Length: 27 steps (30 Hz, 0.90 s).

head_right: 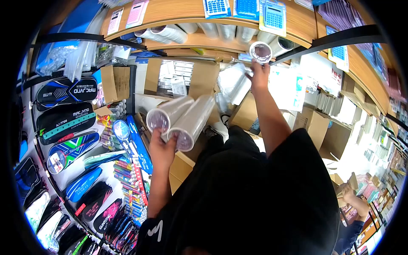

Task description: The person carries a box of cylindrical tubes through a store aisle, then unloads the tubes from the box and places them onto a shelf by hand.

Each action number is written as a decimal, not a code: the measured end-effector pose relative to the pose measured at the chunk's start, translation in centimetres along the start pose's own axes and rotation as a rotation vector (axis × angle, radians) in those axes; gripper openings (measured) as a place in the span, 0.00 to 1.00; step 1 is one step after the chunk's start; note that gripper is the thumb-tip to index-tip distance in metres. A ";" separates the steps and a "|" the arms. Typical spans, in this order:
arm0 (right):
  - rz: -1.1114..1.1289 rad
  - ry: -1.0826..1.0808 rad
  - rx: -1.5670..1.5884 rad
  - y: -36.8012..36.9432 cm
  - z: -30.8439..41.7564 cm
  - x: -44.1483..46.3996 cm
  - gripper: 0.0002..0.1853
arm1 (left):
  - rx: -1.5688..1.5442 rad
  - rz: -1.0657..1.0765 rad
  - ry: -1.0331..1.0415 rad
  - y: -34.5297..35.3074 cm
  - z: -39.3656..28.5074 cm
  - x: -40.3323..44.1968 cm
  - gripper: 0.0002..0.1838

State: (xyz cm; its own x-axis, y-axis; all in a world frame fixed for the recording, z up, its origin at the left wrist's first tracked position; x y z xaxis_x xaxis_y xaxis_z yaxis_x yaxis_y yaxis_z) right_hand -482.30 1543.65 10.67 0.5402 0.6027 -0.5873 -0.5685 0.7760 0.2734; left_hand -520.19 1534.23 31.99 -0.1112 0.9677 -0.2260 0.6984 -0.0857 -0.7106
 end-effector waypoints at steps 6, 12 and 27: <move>0.054 0.151 0.240 0.2 0.7 4.5 0.19 | 0.025 0.037 0.047 0.5 -5.3 4.7 0.15; 0.013 0.100 0.196 3.8 5.6 7.5 0.20 | -0.054 0.066 0.066 1.3 -5.4 4.2 0.16; 0.197 0.183 0.137 1.7 5.5 6.3 0.53 | 0.155 0.244 -0.226 1.9 1.1 -1.6 0.17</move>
State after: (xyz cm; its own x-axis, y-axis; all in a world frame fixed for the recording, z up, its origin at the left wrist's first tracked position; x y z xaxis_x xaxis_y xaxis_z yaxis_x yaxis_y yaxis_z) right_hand -476.44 1549.75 11.65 0.3000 0.7099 -0.6372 -0.5556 0.6730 0.4882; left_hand -519.40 1532.22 30.29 -0.1198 0.8390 -0.5307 0.6099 -0.3596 -0.7062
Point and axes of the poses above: each hand's wrist, its own x-axis towards the middle knuckle, its own y-axis out of the palm, z = x × y, the point moved 2 cm from there along x, towards the middle knuckle, and after that the axes turned 1 degree about -y, right-handed, at the moved point
